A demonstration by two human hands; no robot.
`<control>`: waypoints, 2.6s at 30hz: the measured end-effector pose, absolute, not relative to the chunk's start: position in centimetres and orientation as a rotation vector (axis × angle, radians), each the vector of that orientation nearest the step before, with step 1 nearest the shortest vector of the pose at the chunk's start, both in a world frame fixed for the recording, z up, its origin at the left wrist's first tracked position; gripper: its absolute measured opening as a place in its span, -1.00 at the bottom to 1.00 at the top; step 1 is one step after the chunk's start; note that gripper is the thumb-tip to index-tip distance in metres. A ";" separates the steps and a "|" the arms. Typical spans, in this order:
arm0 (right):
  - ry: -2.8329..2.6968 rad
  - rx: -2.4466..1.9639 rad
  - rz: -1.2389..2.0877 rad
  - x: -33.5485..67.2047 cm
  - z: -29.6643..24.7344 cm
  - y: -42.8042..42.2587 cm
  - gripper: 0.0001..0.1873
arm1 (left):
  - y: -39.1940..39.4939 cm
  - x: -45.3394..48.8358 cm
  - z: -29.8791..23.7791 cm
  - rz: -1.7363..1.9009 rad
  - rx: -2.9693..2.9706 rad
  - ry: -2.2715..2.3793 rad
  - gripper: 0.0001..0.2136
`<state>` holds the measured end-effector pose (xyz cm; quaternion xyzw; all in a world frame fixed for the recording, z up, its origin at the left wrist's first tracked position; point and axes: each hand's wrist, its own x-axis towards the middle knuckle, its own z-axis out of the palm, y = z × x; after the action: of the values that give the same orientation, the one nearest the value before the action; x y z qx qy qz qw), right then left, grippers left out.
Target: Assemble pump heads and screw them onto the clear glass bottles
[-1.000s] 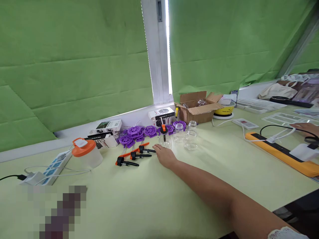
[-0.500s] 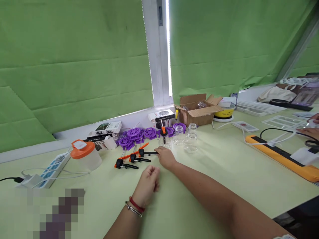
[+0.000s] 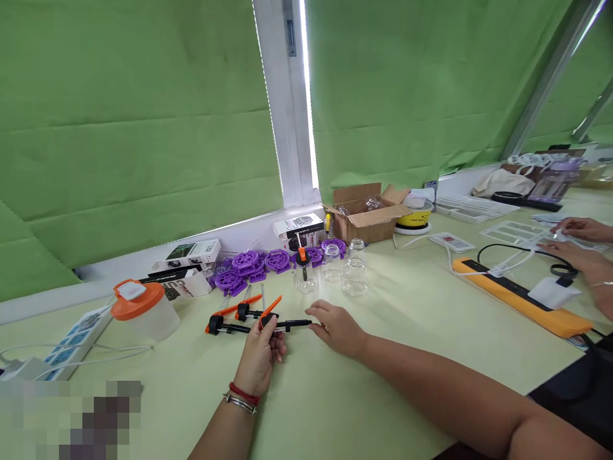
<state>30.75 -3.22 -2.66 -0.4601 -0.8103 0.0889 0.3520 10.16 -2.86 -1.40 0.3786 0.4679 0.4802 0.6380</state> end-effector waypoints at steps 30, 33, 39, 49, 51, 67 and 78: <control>-1.971 -1.580 0.130 37.4 0.0 -2.3 -0.27 | -3.2 9.2 -1.1 1.200 0.778 0.981 -0.63; -2.063 -1.601 0.132 37.2 -0.2 -2.7 -0.17 | -3.2 9.1 -1.1 1.217 0.762 0.969 -0.61; -2.117 -1.550 0.300 37.2 -0.1 -3.0 -0.13 | -3.2 9.1 -1.1 1.220 0.757 0.961 -0.60; -2.105 -1.475 0.628 37.6 1.3 -3.7 -0.20 | -3.5 9.3 -1.0 1.213 0.756 0.953 -0.58; -2.071 -1.476 0.680 37.7 1.3 -3.7 -0.20 | -3.5 9.3 -1.0 1.215 0.756 0.956 -0.58; -2.059 -1.285 0.788 34.7 0.2 -4.1 -0.13 | -4.3 10.3 -1.0 1.073 0.908 0.920 -0.58; -2.091 -1.199 0.787 34.4 0.2 -4.4 -0.06 | -5.0 10.5 -0.4 0.929 0.981 0.881 -0.63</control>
<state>34.42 -4.37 0.17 -0.4513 -0.7870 0.2964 0.2984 10.50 -5.04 -0.39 0.4389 0.3944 0.4157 0.6921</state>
